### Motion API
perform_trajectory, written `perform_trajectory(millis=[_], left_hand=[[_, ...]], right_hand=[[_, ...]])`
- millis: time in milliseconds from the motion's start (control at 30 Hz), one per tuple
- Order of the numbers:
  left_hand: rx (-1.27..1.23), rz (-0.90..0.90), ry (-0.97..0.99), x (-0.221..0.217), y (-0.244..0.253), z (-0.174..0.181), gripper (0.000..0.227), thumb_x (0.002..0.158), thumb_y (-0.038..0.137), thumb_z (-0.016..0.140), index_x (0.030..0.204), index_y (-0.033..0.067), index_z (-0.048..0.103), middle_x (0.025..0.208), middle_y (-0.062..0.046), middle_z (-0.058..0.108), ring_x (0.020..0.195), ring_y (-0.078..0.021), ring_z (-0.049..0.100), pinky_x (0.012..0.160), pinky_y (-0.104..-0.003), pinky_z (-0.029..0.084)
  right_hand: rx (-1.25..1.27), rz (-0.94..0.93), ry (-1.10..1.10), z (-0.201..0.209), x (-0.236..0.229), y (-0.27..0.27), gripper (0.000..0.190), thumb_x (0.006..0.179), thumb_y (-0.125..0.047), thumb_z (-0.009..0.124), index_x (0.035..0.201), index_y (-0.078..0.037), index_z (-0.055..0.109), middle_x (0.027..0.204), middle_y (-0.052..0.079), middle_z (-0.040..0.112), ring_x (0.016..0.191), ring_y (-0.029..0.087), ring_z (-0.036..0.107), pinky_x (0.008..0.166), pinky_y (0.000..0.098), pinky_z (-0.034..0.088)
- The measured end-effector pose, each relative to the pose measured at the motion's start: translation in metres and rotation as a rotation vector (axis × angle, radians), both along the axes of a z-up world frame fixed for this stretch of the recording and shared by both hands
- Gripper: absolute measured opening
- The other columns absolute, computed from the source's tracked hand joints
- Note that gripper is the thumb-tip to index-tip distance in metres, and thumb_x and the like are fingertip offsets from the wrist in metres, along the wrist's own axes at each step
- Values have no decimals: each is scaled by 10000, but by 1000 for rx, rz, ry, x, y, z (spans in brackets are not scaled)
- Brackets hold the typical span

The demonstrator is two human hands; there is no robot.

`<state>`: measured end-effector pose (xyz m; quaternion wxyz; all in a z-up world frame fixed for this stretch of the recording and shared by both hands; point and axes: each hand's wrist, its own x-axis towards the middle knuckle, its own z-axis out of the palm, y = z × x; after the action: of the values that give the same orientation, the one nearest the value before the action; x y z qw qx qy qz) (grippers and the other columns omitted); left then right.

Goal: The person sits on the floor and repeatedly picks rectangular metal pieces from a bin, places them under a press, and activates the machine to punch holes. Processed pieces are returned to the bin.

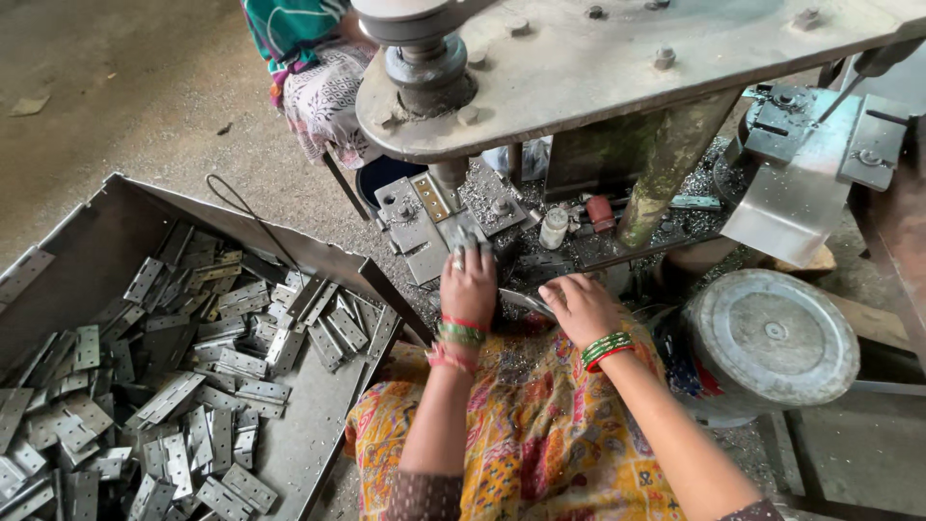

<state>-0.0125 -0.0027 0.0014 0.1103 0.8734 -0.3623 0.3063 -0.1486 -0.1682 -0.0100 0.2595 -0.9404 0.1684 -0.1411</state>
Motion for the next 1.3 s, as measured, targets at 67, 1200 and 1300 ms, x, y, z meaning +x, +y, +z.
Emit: perform_trajectory(millis=[67, 1200, 1300], left_hand=[[23, -17, -116, -41, 9, 4, 349, 889, 119, 588, 1213, 36, 686, 1268, -208, 693, 1101, -327, 717, 962, -435, 571], [220, 317, 458, 12, 5, 5, 328, 1015, 234, 478, 1203, 122, 722, 1482, -91, 547, 1499, -263, 367, 1268, -592, 11], [236, 321, 479, 25, -5, 13, 330, 984, 246, 477, 1172, 145, 729, 1527, -93, 488, 1499, -268, 332, 1241, -583, -10]], right_hand=[[-43, 0, -45, -5, 0, 0, 498, 992, -541, 499, 1098, -114, 731, 1121, 84, 710, 1069, 313, 659, 951, 433, 511], [-60, 81, 675, -83, -32, 1, 587, 966, -602, 592, 1184, -62, 668, 993, 145, 755, 876, 280, 783, 798, 399, 639], [-51, 98, 810, -64, -10, -10, 455, 871, -546, 692, 1159, -199, 757, 1094, 135, 755, 1028, 310, 726, 958, 435, 541]])
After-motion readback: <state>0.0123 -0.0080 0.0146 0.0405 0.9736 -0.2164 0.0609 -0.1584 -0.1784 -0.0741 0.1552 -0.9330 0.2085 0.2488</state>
